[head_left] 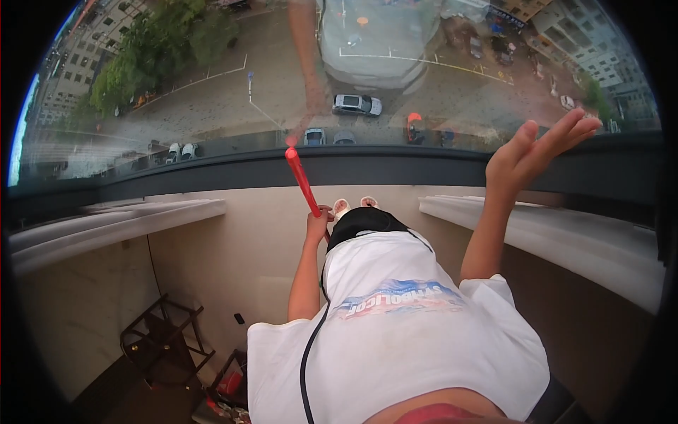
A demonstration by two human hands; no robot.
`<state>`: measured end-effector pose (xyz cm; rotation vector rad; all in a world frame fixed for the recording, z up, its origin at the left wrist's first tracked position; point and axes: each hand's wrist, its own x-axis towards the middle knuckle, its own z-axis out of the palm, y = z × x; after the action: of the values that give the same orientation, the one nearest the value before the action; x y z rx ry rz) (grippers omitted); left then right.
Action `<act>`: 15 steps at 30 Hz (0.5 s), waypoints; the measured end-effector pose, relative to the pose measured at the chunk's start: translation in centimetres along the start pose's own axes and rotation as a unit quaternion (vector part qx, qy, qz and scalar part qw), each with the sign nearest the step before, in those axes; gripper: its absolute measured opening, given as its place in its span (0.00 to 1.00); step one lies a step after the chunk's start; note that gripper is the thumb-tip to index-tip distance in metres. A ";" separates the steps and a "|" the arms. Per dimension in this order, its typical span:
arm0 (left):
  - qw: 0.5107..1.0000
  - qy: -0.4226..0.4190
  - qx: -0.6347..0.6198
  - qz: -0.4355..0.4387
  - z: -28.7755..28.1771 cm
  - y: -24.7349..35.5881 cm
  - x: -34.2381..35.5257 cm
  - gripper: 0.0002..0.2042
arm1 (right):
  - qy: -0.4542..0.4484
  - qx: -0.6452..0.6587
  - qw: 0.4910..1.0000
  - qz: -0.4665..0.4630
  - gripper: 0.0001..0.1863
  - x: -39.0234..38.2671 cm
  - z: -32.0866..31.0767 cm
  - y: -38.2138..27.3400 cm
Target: Cleaning the floor using a squeegee and a mop.
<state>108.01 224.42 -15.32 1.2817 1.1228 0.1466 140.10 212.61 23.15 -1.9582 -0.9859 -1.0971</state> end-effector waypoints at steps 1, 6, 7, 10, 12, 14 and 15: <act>1.000 0.008 -0.011 -0.003 0.1 0.1 -0.1 0.12 | 0.011 -0.008 1.000 -0.019 0.30 -0.6 0.4 0.4; 1.000 0.014 -0.007 -0.008 0.1 0.4 -0.4 0.12 | 0.024 0.000 0.999 -0.040 0.30 -1.6 1.2 1.9; 1.000 0.015 -0.006 -0.012 0.2 0.4 -0.4 0.11 | 0.036 0.005 0.998 -0.044 0.30 -1.7 1.4 2.1; 1.000 0.004 0.004 -0.015 0.1 0.2 -0.5 0.14 | 0.065 0.003 0.996 -0.068 0.30 -1.7 2.1 2.6; 1.000 0.010 -0.002 -0.011 0.2 -0.1 -0.5 0.13 | 0.075 0.004 0.995 -0.070 0.30 -1.8 2.3 2.8; 1.000 0.015 -0.009 -0.007 0.4 0.2 -0.6 0.13 | 0.085 0.004 0.994 -0.073 0.30 -1.8 2.5 3.3; 1.000 0.014 -0.002 -0.015 0.6 0.3 -0.8 0.13 | 0.092 0.000 0.992 -0.082 0.30 -1.9 2.6 3.6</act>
<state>108.20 223.67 -14.68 1.2618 1.1641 0.1462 143.42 212.45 19.72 -1.7642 -1.0595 -1.3423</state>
